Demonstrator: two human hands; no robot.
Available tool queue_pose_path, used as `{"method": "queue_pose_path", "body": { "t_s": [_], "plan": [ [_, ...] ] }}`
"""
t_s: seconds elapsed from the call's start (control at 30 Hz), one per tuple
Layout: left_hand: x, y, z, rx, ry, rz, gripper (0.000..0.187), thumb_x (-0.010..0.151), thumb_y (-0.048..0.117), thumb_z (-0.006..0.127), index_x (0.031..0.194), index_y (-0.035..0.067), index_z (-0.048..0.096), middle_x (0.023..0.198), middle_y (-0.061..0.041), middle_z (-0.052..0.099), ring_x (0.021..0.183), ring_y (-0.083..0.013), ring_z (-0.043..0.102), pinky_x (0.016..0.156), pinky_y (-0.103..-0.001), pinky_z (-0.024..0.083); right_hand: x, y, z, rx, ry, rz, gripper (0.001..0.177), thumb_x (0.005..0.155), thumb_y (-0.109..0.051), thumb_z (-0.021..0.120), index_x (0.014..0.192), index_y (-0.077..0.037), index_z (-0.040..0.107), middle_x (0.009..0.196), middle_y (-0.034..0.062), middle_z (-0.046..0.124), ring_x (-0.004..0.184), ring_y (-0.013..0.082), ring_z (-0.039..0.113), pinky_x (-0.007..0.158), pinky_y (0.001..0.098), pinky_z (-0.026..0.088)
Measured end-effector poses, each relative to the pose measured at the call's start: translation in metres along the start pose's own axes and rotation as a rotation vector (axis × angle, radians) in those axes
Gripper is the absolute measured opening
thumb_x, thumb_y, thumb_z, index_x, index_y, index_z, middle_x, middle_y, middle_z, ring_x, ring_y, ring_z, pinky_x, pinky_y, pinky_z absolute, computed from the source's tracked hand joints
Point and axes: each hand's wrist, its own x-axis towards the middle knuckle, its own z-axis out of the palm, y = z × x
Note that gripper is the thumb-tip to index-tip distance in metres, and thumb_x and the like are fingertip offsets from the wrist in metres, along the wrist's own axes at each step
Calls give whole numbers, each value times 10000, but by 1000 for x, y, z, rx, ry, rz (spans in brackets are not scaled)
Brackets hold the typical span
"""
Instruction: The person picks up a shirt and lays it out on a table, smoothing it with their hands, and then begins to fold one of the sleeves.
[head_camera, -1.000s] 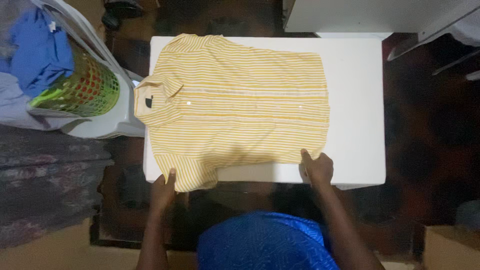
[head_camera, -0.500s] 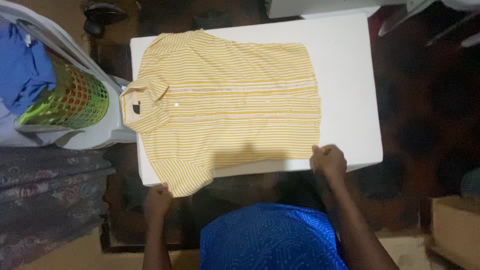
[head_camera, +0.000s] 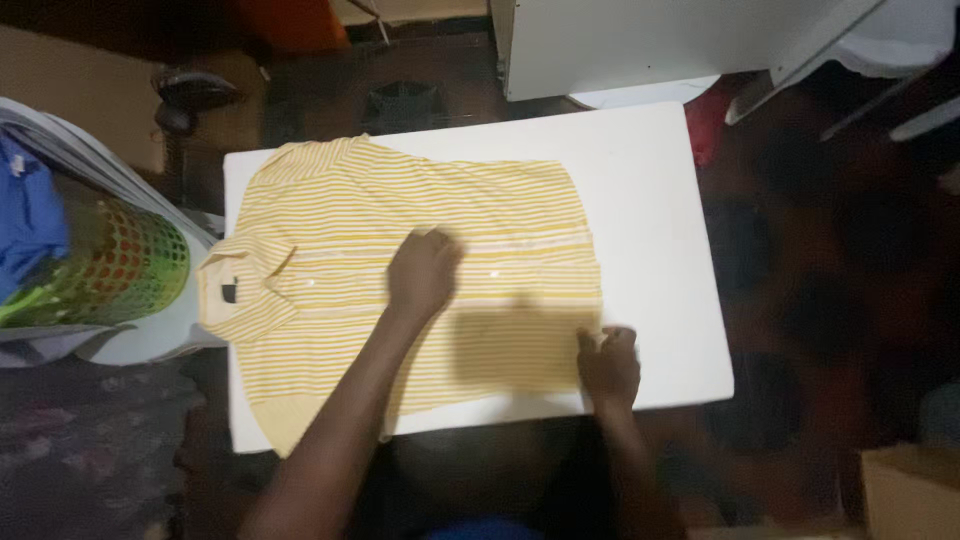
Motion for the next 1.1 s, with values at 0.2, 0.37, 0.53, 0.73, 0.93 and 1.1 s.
{"method": "queue_pose_path", "body": {
  "t_s": [0.2, 0.37, 0.53, 0.73, 0.93, 1.1],
  "plan": [
    [120, 74, 65, -347, 48, 32, 358, 963, 231, 594, 1272, 59, 650, 1280, -267, 542, 1003, -400, 658, 842, -507, 541, -10, -7, -12, 113, -285, 146, 420, 938, -424, 654, 1089, -31, 664, 900, 178, 754, 757, 253, 729, 760, 435, 601],
    [139, 84, 97, -257, -48, -99, 259, 1032, 248, 574, 1226, 83, 619, 1333, -212, 529, 983, -344, 700, 863, -474, 579, -5, 4, -6, 157, -335, 150, 436, 963, -454, 609, 1092, -47, 698, 893, 150, 769, 755, 252, 745, 764, 445, 610],
    [162, 109, 111, -289, 104, -76, 247, 1009, 215, 587, 1221, 104, 644, 1246, -202, 543, 1036, -355, 662, 753, -499, 570, 18, 23, -14, 198, -274, -68, 475, 968, -469, 585, 1110, -33, 710, 902, 139, 774, 784, 255, 733, 765, 431, 585],
    [222, 156, 131, -462, 177, 65, 205, 1043, 195, 571, 1214, 99, 630, 1297, -227, 505, 1080, -314, 661, 902, -447, 588, 63, 45, -57, 107, -161, 138, 535, 1019, -467, 585, 1115, 51, 676, 936, 247, 746, 852, 357, 728, 789, 488, 590],
    [201, 133, 137, -505, 168, 110, 329, 979, 111, 562, 1299, 39, 587, 1445, -324, 380, 1226, -437, 530, 924, -470, 532, 79, 53, -66, -94, -101, 133, 498, 973, -417, 658, 1211, 17, 596, 993, 239, 700, 898, 317, 690, 829, 446, 535],
    [151, 22, 116, -540, 403, -4, 295, 884, -51, 525, 1115, -23, 705, 1154, -213, 680, 1150, -374, 607, 1058, -488, 458, 50, 27, -47, -245, 343, -460, 322, 1035, -325, 634, 1139, -20, 641, 1044, 214, 680, 1027, 399, 649, 948, 528, 512]
  ]
}}
